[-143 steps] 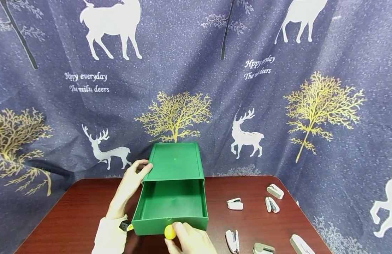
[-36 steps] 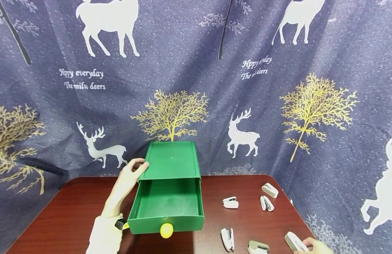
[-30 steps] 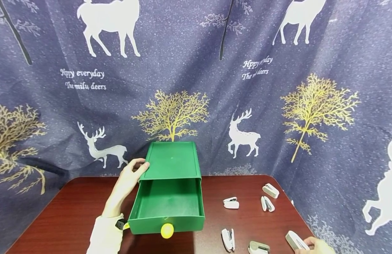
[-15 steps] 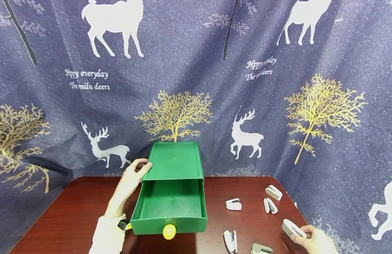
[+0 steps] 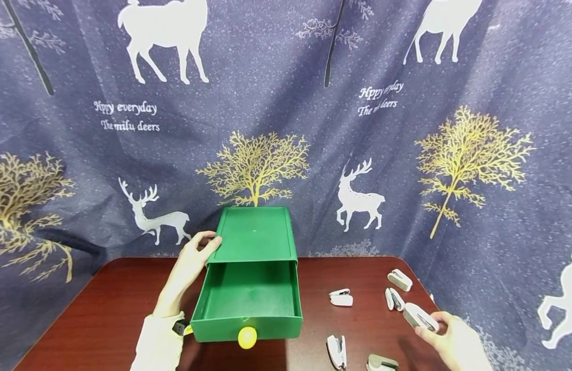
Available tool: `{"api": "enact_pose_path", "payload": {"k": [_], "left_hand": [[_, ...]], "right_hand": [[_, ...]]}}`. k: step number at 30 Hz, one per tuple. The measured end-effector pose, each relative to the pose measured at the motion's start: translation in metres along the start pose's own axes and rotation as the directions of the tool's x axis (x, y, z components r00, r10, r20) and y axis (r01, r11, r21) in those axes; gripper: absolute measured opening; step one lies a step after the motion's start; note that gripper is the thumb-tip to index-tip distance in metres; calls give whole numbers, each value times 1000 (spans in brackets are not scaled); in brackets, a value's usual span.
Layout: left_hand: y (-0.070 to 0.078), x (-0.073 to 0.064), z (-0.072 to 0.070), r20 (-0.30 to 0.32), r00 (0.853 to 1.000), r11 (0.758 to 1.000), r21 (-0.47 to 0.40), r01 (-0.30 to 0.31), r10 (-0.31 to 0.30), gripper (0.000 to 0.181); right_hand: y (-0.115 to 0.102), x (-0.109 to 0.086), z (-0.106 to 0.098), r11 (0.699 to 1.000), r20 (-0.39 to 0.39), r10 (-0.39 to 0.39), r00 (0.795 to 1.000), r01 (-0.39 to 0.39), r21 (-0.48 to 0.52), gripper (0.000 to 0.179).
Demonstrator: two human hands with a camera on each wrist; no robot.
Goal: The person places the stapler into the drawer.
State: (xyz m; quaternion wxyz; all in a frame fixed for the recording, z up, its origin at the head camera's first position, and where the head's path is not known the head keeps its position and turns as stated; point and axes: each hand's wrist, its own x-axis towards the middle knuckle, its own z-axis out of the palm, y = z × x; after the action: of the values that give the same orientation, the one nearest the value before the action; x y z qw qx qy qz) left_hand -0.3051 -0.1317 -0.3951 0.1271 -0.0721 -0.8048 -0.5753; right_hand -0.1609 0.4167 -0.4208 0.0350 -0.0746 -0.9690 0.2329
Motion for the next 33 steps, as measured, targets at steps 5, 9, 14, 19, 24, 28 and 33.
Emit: {"api": "enact_pose_path", "payload": {"k": [5, 9, 14, 19, 24, 28, 33], "left_hand": [[0, 0, 1, 1, 1000, 1000, -3, 6, -6, 55], [-1, 1, 0, -5, 1000, 1000, 9, 0, 0, 56], [-1, 2, -1, -9, 1000, 1000, 5, 7, -7, 56], [-1, 2, 0, -4, 1000, 1000, 6, 14, -14, 57], [0, 1, 0, -3, 1000, 1000, 14, 12, -12, 57], [1, 0, -1, 2, 1000, 1000, 10, 8, -8, 57], [2, 0, -1, 4, 1000, 1000, -3, 10, -10, 57]], "right_hand": [[-21, -5, -2, 998, -81, -54, 995, 52, -25, 48], [-44, -9, 1, 994, -161, -108, 981, 106, -16, 45], [-67, -10, 9, 970, -330, -235, 914, 241, -23, 45], [-86, -10, 17, 932, -427, -346, 835, 360, -51, 43], [-109, -9, 24, 880, -487, -445, 752, 468, -82, 44], [-126, -10, 30, 825, -526, -520, 673, 555, -106, 45], [-143, -14, 34, 782, -513, -580, 632, 608, -135, 47]]}}
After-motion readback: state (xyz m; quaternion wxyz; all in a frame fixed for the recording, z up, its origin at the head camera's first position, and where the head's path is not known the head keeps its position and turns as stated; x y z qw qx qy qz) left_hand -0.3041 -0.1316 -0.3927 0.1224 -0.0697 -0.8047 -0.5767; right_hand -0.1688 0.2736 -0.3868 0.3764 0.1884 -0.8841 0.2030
